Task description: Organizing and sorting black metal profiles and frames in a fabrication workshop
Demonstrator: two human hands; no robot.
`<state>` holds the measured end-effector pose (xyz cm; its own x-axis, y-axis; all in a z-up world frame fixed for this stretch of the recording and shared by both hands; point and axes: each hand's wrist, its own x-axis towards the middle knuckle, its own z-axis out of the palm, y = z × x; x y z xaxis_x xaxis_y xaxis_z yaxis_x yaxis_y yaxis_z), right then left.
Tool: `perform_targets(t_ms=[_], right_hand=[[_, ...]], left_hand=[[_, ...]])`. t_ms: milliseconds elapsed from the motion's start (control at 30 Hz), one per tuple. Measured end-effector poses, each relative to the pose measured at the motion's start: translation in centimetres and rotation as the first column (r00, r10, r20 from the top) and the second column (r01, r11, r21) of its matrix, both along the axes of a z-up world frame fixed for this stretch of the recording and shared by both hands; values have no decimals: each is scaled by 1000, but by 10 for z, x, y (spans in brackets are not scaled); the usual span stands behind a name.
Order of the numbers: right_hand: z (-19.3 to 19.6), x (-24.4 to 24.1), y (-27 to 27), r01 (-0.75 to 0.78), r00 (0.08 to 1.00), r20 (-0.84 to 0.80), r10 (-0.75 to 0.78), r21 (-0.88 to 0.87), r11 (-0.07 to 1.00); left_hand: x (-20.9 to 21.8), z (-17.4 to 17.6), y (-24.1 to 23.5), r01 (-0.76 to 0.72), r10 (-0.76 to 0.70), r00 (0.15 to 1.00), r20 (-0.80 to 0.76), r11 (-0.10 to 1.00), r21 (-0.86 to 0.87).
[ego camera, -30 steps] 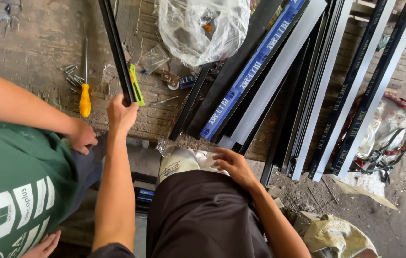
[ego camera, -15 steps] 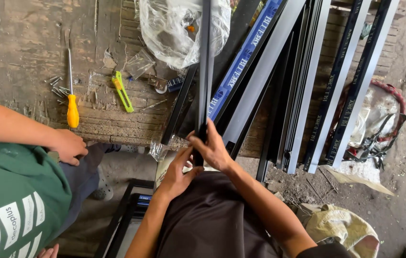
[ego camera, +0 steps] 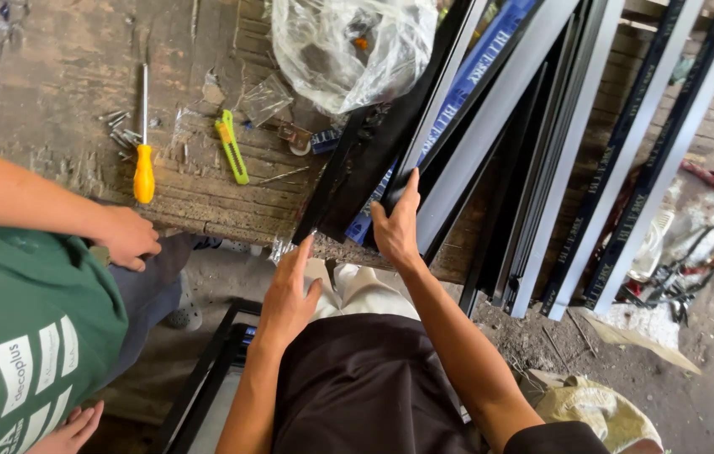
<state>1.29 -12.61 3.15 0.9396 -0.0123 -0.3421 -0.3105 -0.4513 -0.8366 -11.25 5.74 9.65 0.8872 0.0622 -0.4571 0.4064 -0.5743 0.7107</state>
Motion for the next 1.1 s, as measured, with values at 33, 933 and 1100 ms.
perform_targets(t_ms=[33, 933, 1100], right_hand=[[1, 0, 6, -14, 1000, -2, 14, 7, 1000], [-22, -84, -37, -576, 756, -323, 570, 86, 813], [1, -51, 8, -662, 737, 68, 672, -128, 739]], left_hand=[[-6, -9, 0, -14, 14, 1000, -2, 1000, 7], [-83, -54, 53, -278, 274, 960, 47, 941, 192], [-70, -57, 73, -174, 163, 984, 69, 961, 215]])
